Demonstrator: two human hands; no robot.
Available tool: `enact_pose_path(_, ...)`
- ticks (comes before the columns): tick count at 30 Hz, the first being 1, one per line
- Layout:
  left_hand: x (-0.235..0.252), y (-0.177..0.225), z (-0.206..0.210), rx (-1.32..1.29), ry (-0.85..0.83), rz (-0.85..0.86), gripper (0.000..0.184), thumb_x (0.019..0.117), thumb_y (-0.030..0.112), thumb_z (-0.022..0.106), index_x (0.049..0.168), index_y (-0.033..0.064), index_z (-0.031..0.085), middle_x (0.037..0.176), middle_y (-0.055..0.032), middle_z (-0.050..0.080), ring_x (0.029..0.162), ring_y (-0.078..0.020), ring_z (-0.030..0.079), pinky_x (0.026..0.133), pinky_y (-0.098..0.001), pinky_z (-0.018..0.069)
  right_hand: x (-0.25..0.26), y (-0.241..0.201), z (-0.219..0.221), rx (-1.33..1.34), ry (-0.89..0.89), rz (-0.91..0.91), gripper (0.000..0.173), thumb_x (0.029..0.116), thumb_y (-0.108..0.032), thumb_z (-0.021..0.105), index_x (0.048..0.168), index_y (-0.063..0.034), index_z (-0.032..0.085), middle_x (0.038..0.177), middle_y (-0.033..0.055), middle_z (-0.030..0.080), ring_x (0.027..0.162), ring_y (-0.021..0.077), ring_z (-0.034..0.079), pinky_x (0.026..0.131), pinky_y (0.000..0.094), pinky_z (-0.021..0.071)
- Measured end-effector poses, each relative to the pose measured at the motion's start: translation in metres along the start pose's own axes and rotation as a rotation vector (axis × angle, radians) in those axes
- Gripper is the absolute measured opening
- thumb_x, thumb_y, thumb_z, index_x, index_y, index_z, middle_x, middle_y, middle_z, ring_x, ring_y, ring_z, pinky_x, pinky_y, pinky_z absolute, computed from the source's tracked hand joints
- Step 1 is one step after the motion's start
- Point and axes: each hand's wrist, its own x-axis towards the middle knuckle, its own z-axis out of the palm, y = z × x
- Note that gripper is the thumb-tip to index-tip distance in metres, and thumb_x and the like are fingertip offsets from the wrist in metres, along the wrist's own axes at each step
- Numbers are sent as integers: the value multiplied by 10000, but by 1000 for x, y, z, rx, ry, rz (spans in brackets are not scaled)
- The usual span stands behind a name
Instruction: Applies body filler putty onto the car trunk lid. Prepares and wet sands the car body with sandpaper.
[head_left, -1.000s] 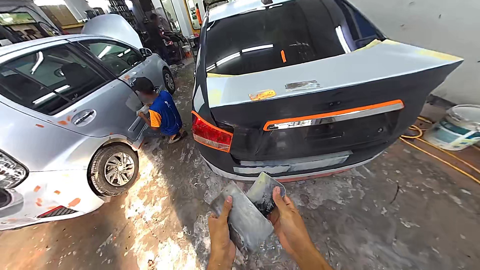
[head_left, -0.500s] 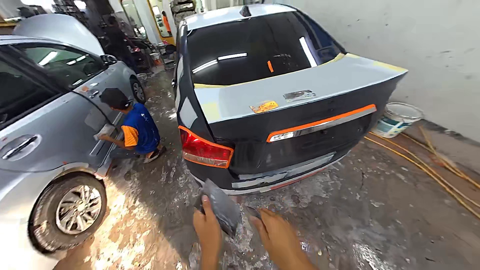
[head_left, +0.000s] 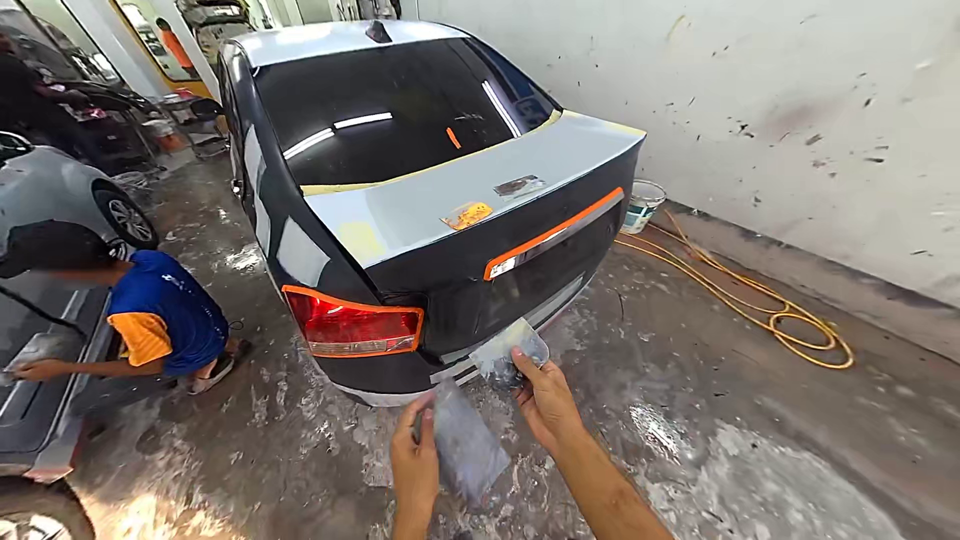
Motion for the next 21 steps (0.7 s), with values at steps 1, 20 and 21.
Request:
enact_pose_path(1,1,5,5,-77,-63,-20,309,1003,34,470,1210,-35,688,1256,-143,696,1194,-187,649,1033,-373,527,-6,7,4,-6,-13,3,250,1003,-19,610,1231,58,541,1006,193,705,831,245,732,729,375,637)
enact_pose_path(20,37,28,63,-424,205,-476,254,1007,141,639,1159,-60,605,1016,-177,699,901,-223,707,786,-387,611,-40,45,-30,-281,-49,75,544,855,54,769,1338,61,520,1095,210,717,888,294,751,763,411,660)
enact_pose_path(21,36,30,62,-430,196,-478,247,1006,131,638,1159,-60,607,1023,-173,698,916,-218,701,807,-381,604,-34,44,-32,-233,-19,69,415,882,55,735,1265,62,574,1009,184,728,812,247,738,686,359,637)
